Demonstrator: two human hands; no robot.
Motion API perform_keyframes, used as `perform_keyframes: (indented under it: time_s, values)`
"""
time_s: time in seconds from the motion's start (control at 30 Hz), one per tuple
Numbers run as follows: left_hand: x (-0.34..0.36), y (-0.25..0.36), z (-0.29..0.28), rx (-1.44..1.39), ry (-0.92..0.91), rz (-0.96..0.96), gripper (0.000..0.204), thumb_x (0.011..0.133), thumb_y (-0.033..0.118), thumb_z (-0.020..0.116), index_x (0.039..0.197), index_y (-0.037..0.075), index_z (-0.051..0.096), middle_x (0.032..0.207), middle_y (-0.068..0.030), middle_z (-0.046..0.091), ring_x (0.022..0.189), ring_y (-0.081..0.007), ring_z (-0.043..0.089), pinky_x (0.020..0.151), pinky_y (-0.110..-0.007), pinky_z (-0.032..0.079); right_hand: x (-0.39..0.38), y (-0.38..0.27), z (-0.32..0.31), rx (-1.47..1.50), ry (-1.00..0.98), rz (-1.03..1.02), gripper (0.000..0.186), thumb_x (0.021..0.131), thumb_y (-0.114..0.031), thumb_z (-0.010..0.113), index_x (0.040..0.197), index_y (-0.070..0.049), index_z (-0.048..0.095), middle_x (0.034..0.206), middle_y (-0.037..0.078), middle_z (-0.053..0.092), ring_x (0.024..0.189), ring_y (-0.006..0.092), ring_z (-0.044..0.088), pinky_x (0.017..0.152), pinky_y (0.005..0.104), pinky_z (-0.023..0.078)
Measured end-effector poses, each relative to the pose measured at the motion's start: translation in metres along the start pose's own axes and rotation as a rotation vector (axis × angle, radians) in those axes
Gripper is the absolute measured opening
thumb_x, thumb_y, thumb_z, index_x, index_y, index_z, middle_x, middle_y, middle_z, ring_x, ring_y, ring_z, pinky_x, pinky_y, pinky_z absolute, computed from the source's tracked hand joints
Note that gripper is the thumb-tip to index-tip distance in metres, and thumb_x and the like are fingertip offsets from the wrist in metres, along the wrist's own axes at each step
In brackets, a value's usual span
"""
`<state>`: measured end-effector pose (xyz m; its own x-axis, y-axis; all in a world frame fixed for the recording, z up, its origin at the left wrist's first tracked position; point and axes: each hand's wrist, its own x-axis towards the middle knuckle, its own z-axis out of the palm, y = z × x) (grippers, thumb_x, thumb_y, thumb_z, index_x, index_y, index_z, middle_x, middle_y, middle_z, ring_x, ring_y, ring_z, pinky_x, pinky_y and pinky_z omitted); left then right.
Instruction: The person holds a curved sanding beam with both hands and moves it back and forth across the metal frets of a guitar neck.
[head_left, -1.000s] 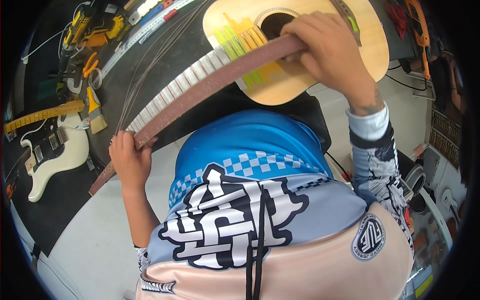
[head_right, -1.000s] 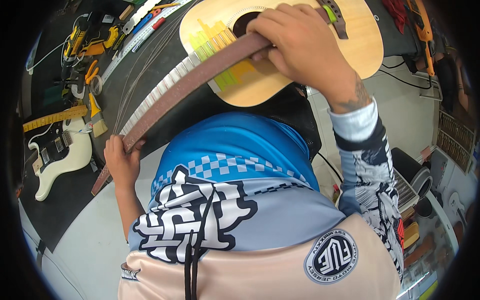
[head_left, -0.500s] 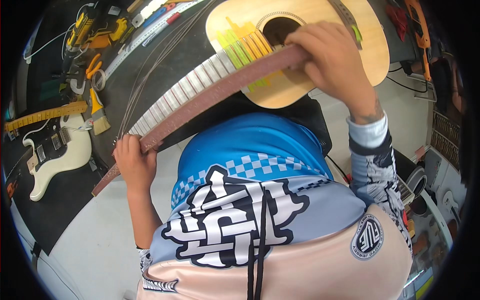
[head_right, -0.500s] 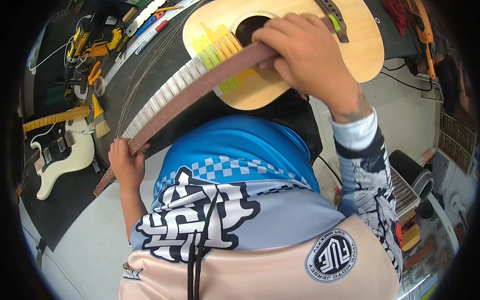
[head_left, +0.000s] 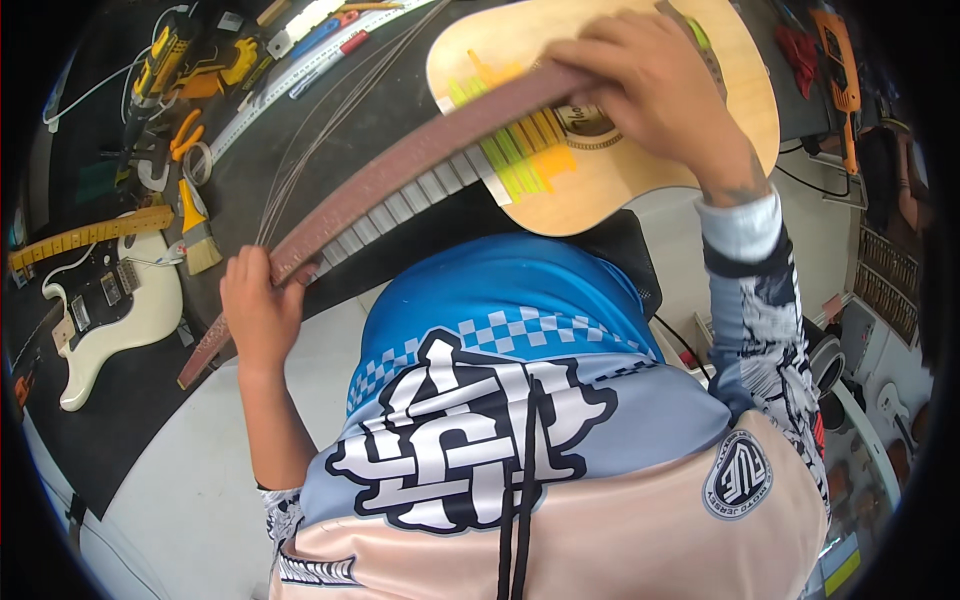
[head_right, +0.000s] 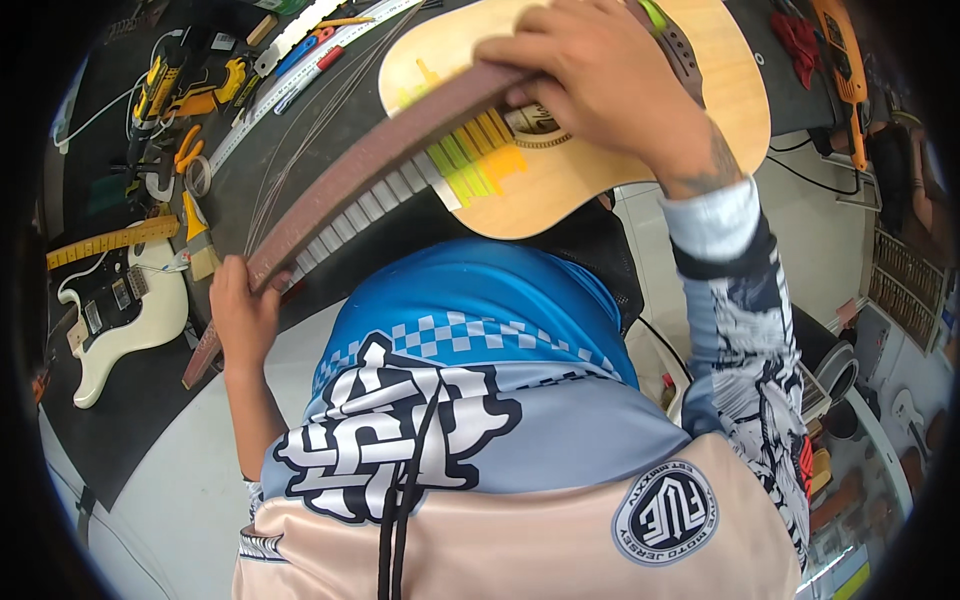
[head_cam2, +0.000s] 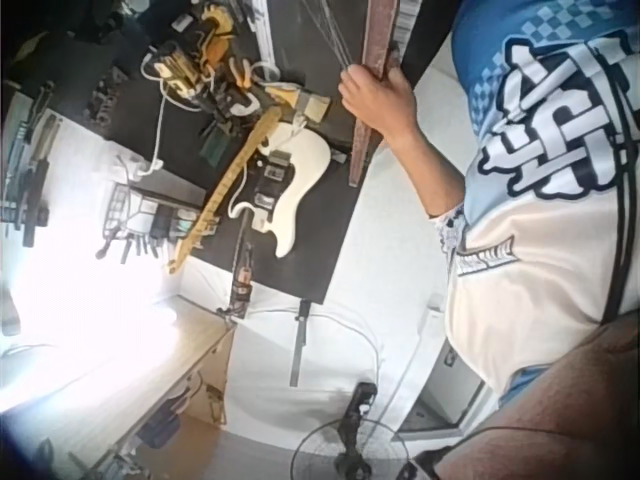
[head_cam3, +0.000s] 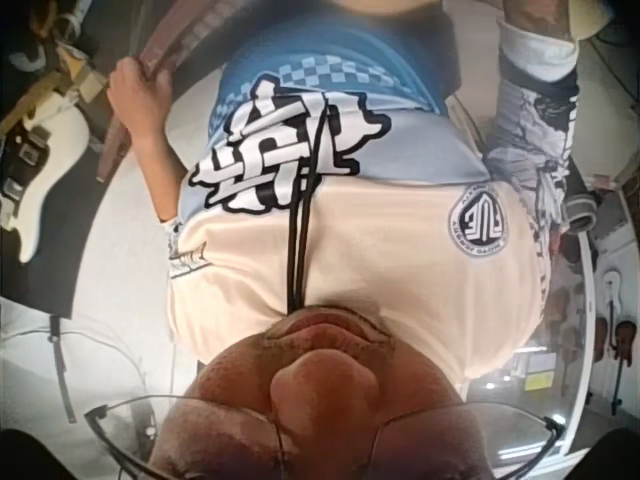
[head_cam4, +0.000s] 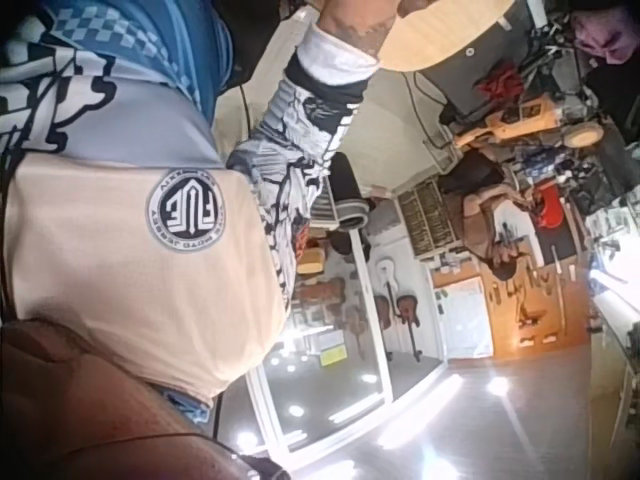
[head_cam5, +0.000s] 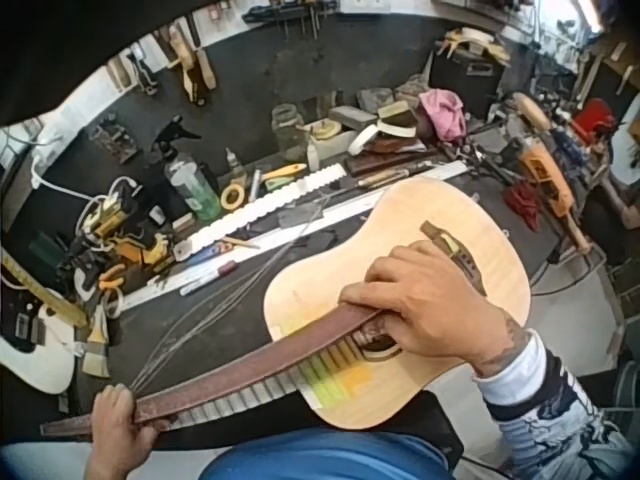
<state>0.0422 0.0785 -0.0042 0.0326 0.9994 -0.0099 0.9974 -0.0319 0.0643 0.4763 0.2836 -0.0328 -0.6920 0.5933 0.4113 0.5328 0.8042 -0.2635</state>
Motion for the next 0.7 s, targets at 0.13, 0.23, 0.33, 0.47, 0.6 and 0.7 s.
perform_keyframes:
  time_s: [0.13,0.23,0.33,0.47,0.6,0.7]
  values:
    - [-0.010,0.005,0.002,0.043,0.009,0.014,0.044,0.079,0.027,0.090,0.094,0.005,0.055,0.092,-0.0118,0.055,0.090,-0.0364,0.056,0.080,-0.047,0.042,-0.013,-0.020,-0.006,-0.062,-0.039,0.062,0.042,0.081,-0.010,0.076,0.120,-0.023,0.078,0.102,0.001,0.071,0.099,0.0258,0.066,0.092,0.0418,0.048]
    - [-0.011,0.006,-0.003,0.038,-0.006,-0.003,0.045,0.078,0.027,0.091,0.093,0.005,0.056,0.091,-0.0121,0.055,0.090,-0.0371,0.056,0.080,-0.047,0.042,0.003,-0.021,-0.005,-0.004,-0.031,0.072,0.044,0.081,-0.006,0.073,0.121,-0.023,0.078,0.101,0.001,0.070,0.099,0.0272,0.066,0.092,0.0423,0.048]
    - [-0.011,0.003,-0.009,0.007,-0.024,0.005,0.047,0.075,0.029,0.093,0.089,0.006,0.055,0.089,-0.0133,0.054,0.089,-0.0382,0.057,0.079,-0.049,0.042,0.007,-0.018,-0.009,-0.026,-0.107,0.059,0.044,0.079,-0.008,0.074,0.122,-0.017,0.077,0.104,0.007,0.070,0.101,0.0327,0.066,0.092,0.0457,0.047]
    - [-0.014,0.006,-0.009,-0.024,-0.033,-0.026,0.046,0.069,0.017,0.088,0.108,0.009,0.065,0.102,-0.0091,0.061,0.100,-0.0327,0.061,0.088,-0.046,0.046,-0.005,-0.022,-0.017,-0.038,-0.192,0.117,0.049,0.076,-0.002,0.069,0.124,-0.009,0.074,0.116,0.012,0.070,0.113,0.0366,0.063,0.103,0.0478,0.044]
    - [-0.034,-0.001,-0.011,-0.067,0.030,-0.099,0.065,0.066,0.021,0.091,0.126,0.010,0.068,0.121,-0.0079,0.068,0.115,-0.0317,0.064,0.101,-0.046,0.048,-0.006,-0.023,-0.019,-0.047,-0.207,0.101,0.051,0.077,-0.003,0.071,0.128,-0.008,0.071,0.122,0.014,0.067,0.118,0.0376,0.061,0.108,0.0495,0.041]
    - [-0.043,-0.016,-0.011,-0.092,0.111,-0.130,0.067,0.064,0.021,0.093,0.125,0.009,0.068,0.122,-0.0084,0.068,0.115,-0.0328,0.064,0.101,-0.047,0.048,-0.006,-0.022,-0.013,-0.043,-0.234,0.123,0.050,0.079,-0.009,0.077,0.129,-0.008,0.069,0.126,0.014,0.066,0.121,0.0370,0.060,0.110,0.0514,0.040]
